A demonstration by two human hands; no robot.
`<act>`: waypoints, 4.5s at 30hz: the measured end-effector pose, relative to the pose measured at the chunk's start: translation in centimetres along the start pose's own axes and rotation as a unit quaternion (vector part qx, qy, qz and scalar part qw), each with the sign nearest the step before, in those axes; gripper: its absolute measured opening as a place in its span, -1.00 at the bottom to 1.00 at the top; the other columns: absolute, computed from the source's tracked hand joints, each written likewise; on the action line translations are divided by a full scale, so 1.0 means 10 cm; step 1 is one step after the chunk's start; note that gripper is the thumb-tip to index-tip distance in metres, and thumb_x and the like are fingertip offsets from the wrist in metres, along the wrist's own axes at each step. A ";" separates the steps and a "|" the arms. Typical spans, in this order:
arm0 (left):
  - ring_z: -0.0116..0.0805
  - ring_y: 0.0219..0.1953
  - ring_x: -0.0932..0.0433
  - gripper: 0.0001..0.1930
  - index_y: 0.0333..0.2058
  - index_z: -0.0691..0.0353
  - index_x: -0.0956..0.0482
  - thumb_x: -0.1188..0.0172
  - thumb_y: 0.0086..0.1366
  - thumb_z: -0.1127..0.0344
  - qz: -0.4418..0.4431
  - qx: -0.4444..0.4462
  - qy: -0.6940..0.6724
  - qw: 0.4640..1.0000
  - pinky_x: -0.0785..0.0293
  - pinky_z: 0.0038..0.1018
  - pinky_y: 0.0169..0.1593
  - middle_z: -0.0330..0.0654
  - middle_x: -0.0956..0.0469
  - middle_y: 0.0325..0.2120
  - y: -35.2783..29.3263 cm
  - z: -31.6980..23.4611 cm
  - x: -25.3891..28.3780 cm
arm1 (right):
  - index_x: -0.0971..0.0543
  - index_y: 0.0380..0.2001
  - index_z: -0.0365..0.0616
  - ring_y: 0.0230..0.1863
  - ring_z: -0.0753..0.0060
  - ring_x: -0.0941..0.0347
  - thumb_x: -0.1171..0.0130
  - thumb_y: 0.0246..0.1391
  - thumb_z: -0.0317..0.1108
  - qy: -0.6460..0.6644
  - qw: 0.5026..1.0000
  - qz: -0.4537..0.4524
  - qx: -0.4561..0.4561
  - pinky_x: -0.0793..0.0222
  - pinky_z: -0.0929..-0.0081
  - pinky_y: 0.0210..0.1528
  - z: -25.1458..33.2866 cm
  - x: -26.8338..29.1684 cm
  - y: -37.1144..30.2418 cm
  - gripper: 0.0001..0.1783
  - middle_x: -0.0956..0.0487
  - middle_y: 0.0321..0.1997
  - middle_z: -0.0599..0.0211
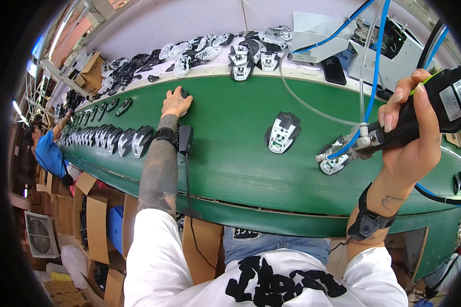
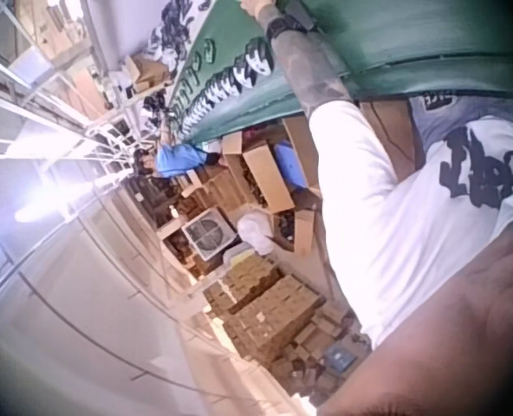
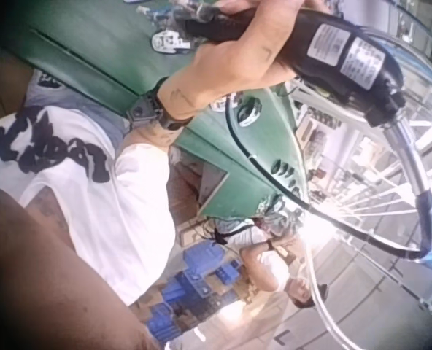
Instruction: Assembling the bottom and internal components of computer mice using a pneumatic screwdriver on an assembly line.
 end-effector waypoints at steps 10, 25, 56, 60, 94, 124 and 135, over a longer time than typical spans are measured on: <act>0.08 0.08 -0.34 -0.37 0.09 0.15 -0.33 0.04 0.06 -0.04 0.038 -0.046 0.107 0.993 -0.27 -0.23 0.12 0.13 -0.35 0.02 -0.01 -0.14 0.12 | -0.32 -0.13 -0.30 -0.63 0.60 -0.25 0.07 0.12 -0.33 -0.001 1.000 0.008 -0.019 -0.18 0.59 -0.49 -0.07 0.02 0.01 -0.70 -0.40 -0.39 0.23; 0.06 0.07 -0.35 -0.32 0.11 0.17 -0.30 -0.05 0.04 -0.06 0.110 -0.175 0.094 0.974 -0.29 -0.26 0.10 0.18 -0.37 -0.02 -0.49 -0.58 -0.04 | -0.36 -0.13 -0.32 -0.55 0.49 -0.30 0.05 0.13 -0.34 0.093 0.995 0.022 -0.034 -0.18 0.55 -0.44 -0.11 -0.11 0.00 -0.70 -0.43 -0.32 0.18; -0.08 -0.16 -0.46 -0.39 0.14 0.20 -0.16 0.05 0.11 0.10 0.544 -0.049 -0.801 0.245 -0.49 -0.22 -0.17 0.01 -0.30 0.04 -2.74 -1.86 -0.03 | -0.46 -0.27 -0.25 -0.56 0.44 -0.30 0.11 0.11 -0.20 0.140 0.983 -0.024 0.116 -0.19 0.36 -0.40 0.22 0.09 0.06 -0.67 -0.47 -0.31 0.22; -0.09 -0.13 -0.44 -0.34 0.12 0.34 -0.19 0.05 0.10 0.05 0.555 -0.081 -0.793 0.239 -0.50 -0.23 -0.16 0.07 -0.16 0.16 -2.73 -1.85 -0.04 | -0.46 -0.28 -0.25 -0.56 0.44 -0.30 0.11 0.11 -0.20 0.136 0.984 -0.020 0.114 -0.19 0.36 -0.41 0.21 0.12 0.06 -0.68 -0.47 -0.31 0.20; -0.13 -0.25 -0.42 -0.36 0.12 0.10 -0.23 -0.01 -0.01 0.12 0.482 -0.053 -0.836 0.258 -0.42 -0.21 -0.27 -0.03 -0.35 -0.13 -2.63 -1.82 0.07 | -0.42 -0.20 -0.27 -0.75 0.54 -0.30 0.02 0.14 -0.22 0.068 0.963 -0.152 0.213 -0.23 0.61 -0.67 0.18 -0.27 0.09 -0.69 -0.46 -0.47 0.32; -0.15 -0.10 -0.44 -0.46 0.04 0.15 -0.27 0.00 0.02 0.19 0.431 0.012 -0.856 0.285 -0.40 -0.24 -0.01 0.02 -0.39 -0.08 -2.56 -1.79 0.00 | -0.36 -0.13 -0.32 -0.59 0.52 -0.22 0.19 0.17 -0.16 0.185 0.974 0.081 0.104 -0.12 0.45 -0.43 0.32 -0.29 -0.01 -0.59 -0.37 -0.26 0.21; -0.11 -0.09 -0.42 -0.51 -0.01 0.21 -0.31 0.01 0.04 0.19 0.432 0.019 -0.859 0.275 -0.36 -0.23 0.03 0.07 -0.41 -0.12 -2.52 -1.79 -0.04 | -0.35 -0.05 -0.30 -0.58 0.54 -0.22 0.23 0.19 -0.15 0.191 0.971 0.105 0.095 -0.13 0.45 -0.43 0.32 -0.37 -0.05 -0.56 -0.39 -0.25 0.22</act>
Point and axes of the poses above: each hand's wrist, its own y-axis towards the middle knuckle, its own x-axis out of the back of the hand, z = x × y, the point moved 2 cm from there along y, towards the middle knuckle
